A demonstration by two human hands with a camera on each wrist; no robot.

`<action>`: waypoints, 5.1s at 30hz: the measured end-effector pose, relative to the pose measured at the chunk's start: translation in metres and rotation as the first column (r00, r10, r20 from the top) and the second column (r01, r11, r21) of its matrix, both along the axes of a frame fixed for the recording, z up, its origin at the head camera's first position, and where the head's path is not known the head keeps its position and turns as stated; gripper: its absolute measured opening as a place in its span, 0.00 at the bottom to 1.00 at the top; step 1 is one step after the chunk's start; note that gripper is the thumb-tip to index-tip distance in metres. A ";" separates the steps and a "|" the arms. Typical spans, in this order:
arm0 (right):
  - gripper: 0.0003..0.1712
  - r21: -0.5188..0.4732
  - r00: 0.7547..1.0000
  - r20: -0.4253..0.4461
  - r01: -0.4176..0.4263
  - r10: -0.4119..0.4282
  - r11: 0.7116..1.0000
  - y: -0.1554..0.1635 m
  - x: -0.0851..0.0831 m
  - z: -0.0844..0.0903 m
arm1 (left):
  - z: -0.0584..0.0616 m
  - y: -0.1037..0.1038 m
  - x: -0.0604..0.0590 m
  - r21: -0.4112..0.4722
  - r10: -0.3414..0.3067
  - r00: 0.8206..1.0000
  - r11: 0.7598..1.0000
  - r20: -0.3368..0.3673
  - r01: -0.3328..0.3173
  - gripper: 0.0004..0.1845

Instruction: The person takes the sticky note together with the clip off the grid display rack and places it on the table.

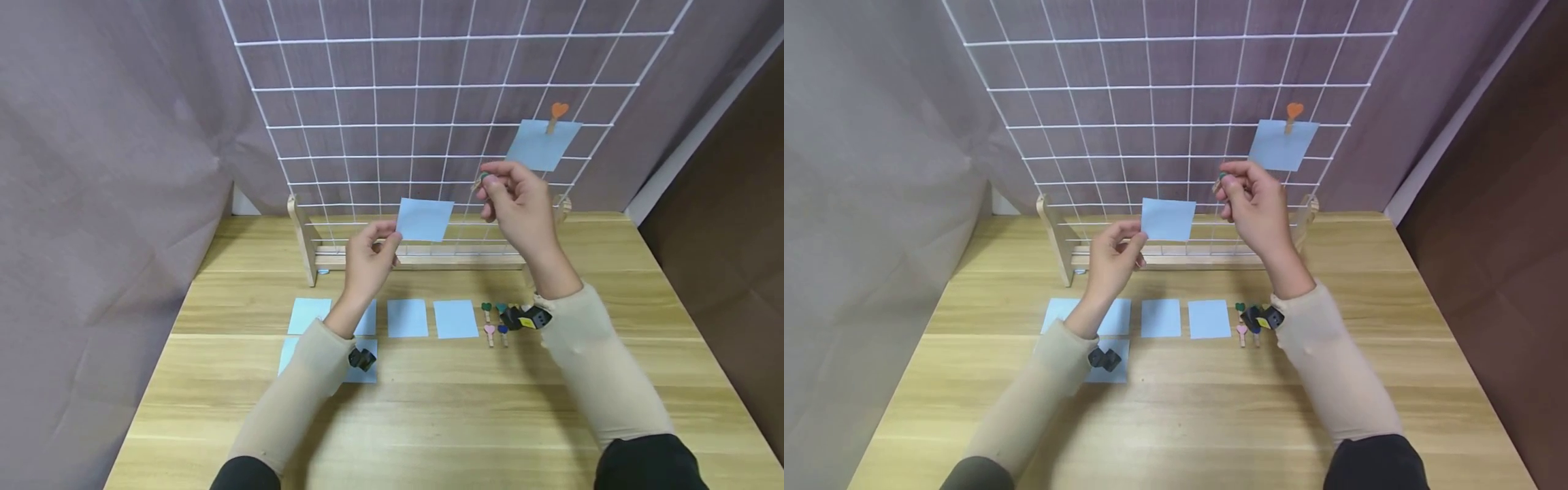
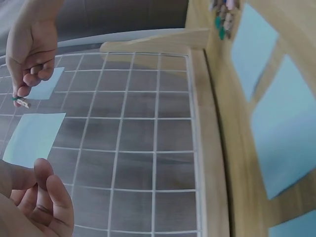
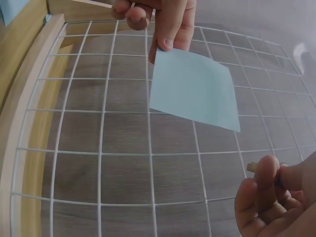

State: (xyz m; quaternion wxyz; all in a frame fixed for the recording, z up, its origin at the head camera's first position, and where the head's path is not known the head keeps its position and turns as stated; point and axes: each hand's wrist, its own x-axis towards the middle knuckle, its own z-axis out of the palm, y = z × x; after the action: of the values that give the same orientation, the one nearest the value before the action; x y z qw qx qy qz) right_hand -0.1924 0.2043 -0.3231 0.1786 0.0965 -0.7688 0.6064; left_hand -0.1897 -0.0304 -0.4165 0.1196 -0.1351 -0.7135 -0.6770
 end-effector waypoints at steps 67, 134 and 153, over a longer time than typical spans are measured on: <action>0.13 0.070 0.984 0.179 -0.038 0.025 0.997 0.024 0.033 -0.083 | -0.052 -0.032 0.042 0.063 0.063 0.980 0.995 0.191 -0.076 0.10; 0.16 0.273 0.947 0.321 -0.094 0.001 0.958 0.059 0.078 -0.147 | -0.089 -0.037 0.108 0.027 0.041 0.916 0.998 0.400 -0.057 0.09; 0.17 0.348 0.950 0.307 -0.049 -0.065 0.936 0.072 0.090 -0.163 | -0.102 -0.038 0.131 0.126 -0.056 0.885 0.992 0.463 -0.003 0.20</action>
State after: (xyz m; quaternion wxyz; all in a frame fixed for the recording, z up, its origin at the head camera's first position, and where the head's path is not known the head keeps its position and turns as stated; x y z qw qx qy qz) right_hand -0.1022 0.2768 -0.4865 0.0366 0.0262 -0.8836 0.4662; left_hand -0.0583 -0.0681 -0.5188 -0.0559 0.0290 -0.6764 -0.7338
